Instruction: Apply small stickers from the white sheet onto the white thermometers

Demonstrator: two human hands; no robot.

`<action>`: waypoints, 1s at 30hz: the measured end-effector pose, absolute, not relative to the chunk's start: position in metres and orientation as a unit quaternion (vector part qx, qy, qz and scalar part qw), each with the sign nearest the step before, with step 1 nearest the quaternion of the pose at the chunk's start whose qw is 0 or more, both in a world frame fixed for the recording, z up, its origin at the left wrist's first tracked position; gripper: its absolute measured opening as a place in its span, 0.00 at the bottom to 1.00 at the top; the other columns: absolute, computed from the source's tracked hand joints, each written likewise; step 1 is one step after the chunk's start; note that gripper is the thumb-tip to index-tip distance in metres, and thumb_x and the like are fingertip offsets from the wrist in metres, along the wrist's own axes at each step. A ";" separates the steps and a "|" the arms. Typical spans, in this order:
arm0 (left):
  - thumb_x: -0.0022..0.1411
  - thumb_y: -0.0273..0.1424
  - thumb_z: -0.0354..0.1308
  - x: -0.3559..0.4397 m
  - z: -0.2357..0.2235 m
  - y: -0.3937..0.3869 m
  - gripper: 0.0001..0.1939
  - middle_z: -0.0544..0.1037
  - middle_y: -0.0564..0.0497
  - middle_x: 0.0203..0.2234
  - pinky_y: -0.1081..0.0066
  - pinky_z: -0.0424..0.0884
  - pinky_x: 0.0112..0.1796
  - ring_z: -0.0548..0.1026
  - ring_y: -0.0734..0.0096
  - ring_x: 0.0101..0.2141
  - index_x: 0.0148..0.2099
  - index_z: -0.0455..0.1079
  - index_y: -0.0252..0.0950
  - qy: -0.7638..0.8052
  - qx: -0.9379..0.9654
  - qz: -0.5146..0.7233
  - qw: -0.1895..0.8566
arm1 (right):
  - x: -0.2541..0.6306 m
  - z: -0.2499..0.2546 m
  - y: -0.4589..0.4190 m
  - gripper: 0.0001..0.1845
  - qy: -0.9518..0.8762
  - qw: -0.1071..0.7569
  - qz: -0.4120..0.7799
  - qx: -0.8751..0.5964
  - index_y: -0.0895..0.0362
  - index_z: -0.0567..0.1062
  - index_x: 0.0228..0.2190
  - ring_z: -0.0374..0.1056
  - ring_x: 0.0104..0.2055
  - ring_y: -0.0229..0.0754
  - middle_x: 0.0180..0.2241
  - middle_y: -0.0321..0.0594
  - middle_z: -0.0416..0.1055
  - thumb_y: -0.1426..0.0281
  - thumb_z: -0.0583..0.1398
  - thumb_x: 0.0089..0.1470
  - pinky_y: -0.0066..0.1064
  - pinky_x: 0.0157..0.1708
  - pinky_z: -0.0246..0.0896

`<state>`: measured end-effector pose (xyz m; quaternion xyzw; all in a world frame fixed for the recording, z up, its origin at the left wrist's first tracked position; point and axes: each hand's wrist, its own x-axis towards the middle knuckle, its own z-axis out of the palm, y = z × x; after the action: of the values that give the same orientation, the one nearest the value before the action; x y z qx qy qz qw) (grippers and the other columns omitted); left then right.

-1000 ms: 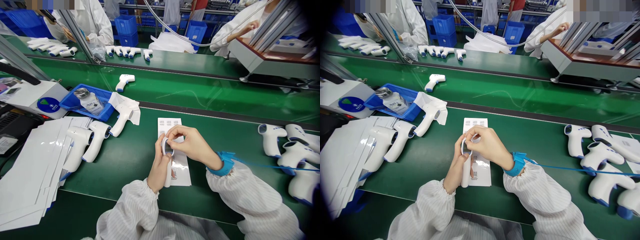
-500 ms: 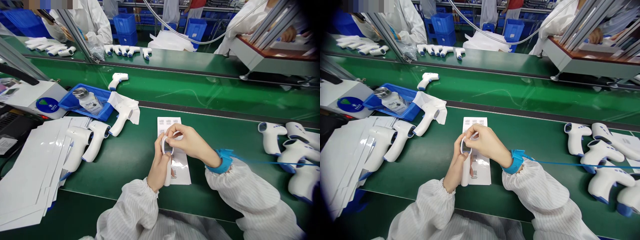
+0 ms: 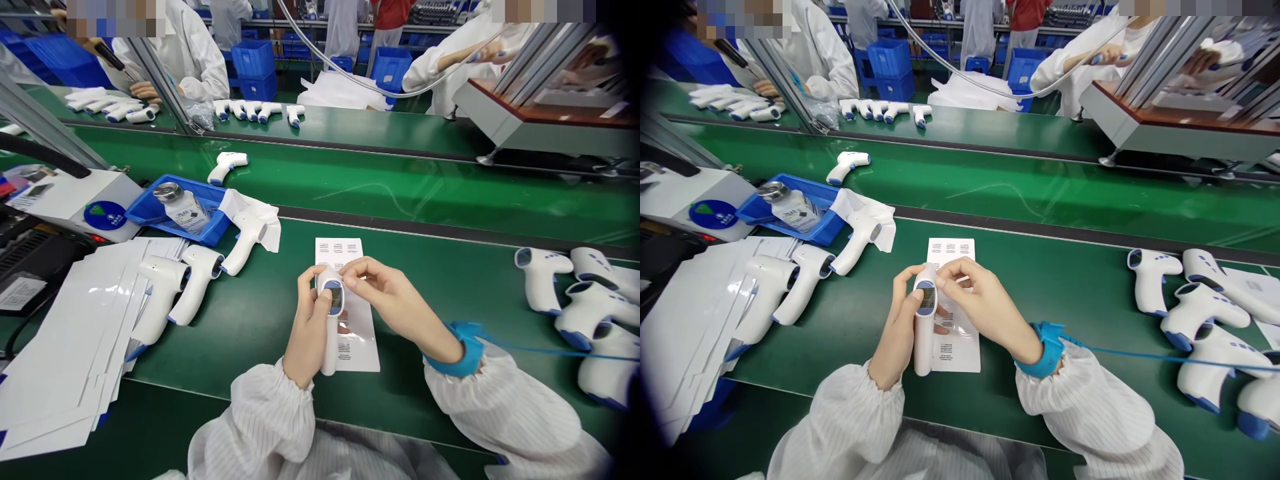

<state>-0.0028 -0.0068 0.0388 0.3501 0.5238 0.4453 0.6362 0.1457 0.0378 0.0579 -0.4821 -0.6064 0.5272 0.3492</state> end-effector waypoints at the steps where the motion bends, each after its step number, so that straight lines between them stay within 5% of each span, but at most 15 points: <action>1: 0.68 0.42 0.47 -0.002 0.041 -0.008 0.16 0.71 0.50 0.44 0.71 0.75 0.31 0.74 0.70 0.35 0.56 0.55 0.49 0.525 0.358 0.448 0.629 | 0.145 0.060 0.034 0.09 -0.614 0.359 0.505 -0.488 0.54 0.73 0.29 0.69 0.41 0.41 0.37 0.38 0.71 0.63 0.61 0.55 0.34 0.42 0.64; 4: 0.68 0.41 0.48 0.000 0.047 -0.011 0.16 0.69 0.50 0.50 0.70 0.75 0.34 0.74 0.69 0.39 0.56 0.55 0.49 0.538 0.379 0.447 0.606 | 0.142 0.067 0.026 0.07 -0.647 0.375 0.431 -0.504 0.54 0.73 0.25 0.68 0.41 0.40 0.38 0.38 0.70 0.67 0.63 0.53 0.31 0.41 0.65; 8: 0.68 0.41 0.47 0.001 0.049 -0.013 0.17 0.72 0.52 0.40 0.71 0.72 0.36 0.72 0.72 0.35 0.57 0.55 0.48 0.556 0.407 0.449 0.569 | 0.139 0.076 0.016 0.08 -0.695 0.379 0.379 -0.479 0.54 0.71 0.24 0.70 0.36 0.38 0.32 0.35 0.71 0.71 0.62 0.54 0.30 0.38 0.65; 12: 0.68 0.41 0.48 0.001 0.047 -0.014 0.17 0.72 0.54 0.36 0.73 0.70 0.36 0.71 0.75 0.32 0.57 0.55 0.48 0.551 0.412 0.458 0.562 | 0.137 0.080 0.005 0.03 -0.695 0.321 0.376 -0.522 0.52 0.69 0.33 0.72 0.31 0.39 0.30 0.33 0.75 0.67 0.60 0.57 0.30 0.30 0.64; 20: 0.68 0.42 0.48 -0.002 0.050 -0.011 0.18 0.73 0.53 0.35 0.71 0.72 0.38 0.74 0.72 0.35 0.58 0.55 0.47 0.540 0.351 0.457 0.613 | 0.137 0.079 0.018 0.16 -0.483 0.316 0.670 -0.466 0.52 0.61 0.36 0.73 0.23 0.37 0.23 0.29 0.74 0.67 0.64 0.51 0.29 0.26 0.68; 24: 0.66 0.41 0.50 -0.007 0.055 -0.009 0.21 0.72 0.51 0.38 0.69 0.73 0.29 0.73 0.72 0.29 0.59 0.52 0.49 0.475 0.288 0.441 0.705 | 0.142 0.076 0.025 0.13 -0.487 0.341 0.654 -0.468 0.53 0.64 0.37 0.68 0.20 0.35 0.21 0.29 0.71 0.64 0.62 0.54 0.28 0.24 0.66; 27: 0.63 0.34 0.53 -0.010 0.060 -0.010 0.26 0.70 0.52 0.40 0.70 0.73 0.28 0.71 0.73 0.30 0.61 0.49 0.51 0.444 0.271 0.429 0.738 | 0.144 0.074 0.025 0.09 -0.547 0.400 0.550 -0.489 0.54 0.67 0.36 0.70 0.29 0.37 0.29 0.34 0.71 0.65 0.62 0.55 0.31 0.30 0.68; 30: 0.57 0.28 0.56 -0.011 0.064 -0.014 0.32 0.68 0.53 0.42 0.71 0.73 0.30 0.69 0.76 0.29 0.61 0.50 0.52 0.432 0.287 0.429 0.740 | 0.141 0.073 0.022 0.13 -0.646 0.401 0.455 -0.463 0.52 0.70 0.40 0.68 0.48 0.44 0.45 0.40 0.70 0.68 0.63 0.52 0.39 0.47 0.67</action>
<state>-0.0105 -0.0140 0.0642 0.2867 0.4319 0.4292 0.7396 0.1409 0.0219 0.0735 -0.4629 -0.6464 0.4550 0.4011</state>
